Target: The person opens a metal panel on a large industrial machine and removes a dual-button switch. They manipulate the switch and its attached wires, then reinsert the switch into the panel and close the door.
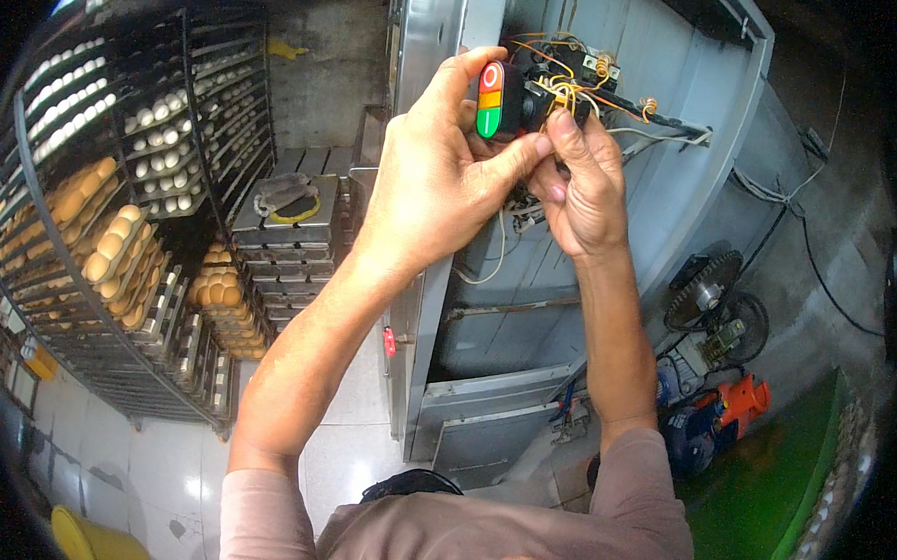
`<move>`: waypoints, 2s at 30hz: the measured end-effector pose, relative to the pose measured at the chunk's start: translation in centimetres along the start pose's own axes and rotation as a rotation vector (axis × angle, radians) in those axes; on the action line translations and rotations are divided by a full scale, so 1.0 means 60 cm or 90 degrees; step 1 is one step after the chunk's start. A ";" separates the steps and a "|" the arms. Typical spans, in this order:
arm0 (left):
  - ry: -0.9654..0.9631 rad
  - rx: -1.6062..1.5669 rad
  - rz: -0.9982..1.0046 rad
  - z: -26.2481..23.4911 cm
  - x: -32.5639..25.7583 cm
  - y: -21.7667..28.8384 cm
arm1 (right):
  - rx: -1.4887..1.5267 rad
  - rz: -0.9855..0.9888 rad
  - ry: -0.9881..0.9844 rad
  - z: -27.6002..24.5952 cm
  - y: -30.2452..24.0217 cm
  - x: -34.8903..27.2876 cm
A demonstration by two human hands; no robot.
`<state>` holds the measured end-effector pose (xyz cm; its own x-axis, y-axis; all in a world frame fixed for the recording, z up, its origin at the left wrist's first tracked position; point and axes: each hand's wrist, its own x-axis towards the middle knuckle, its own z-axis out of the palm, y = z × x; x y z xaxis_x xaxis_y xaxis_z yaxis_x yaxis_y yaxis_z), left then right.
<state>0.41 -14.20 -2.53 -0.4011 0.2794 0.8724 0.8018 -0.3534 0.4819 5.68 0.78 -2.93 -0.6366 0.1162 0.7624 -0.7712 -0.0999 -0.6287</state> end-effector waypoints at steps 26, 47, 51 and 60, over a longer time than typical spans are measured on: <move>-0.048 0.083 0.050 -0.036 0.009 0.012 | -0.016 0.019 -0.044 -0.014 -0.008 -0.002; -0.074 0.071 0.034 -0.034 0.003 0.011 | -0.030 0.019 -0.070 -0.019 -0.018 -0.005; -0.092 0.037 -0.021 -0.042 0.012 0.010 | -0.032 0.046 -0.078 -0.019 -0.020 -0.004; -0.065 0.324 0.435 -0.042 0.022 0.001 | -0.023 0.105 -0.028 -0.005 -0.045 0.000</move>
<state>-1.16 -16.11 -1.13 0.2654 0.2392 0.9340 0.9637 -0.0369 -0.2644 7.74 1.32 -1.27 -0.7549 0.0579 0.6533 -0.6558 -0.0778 -0.7509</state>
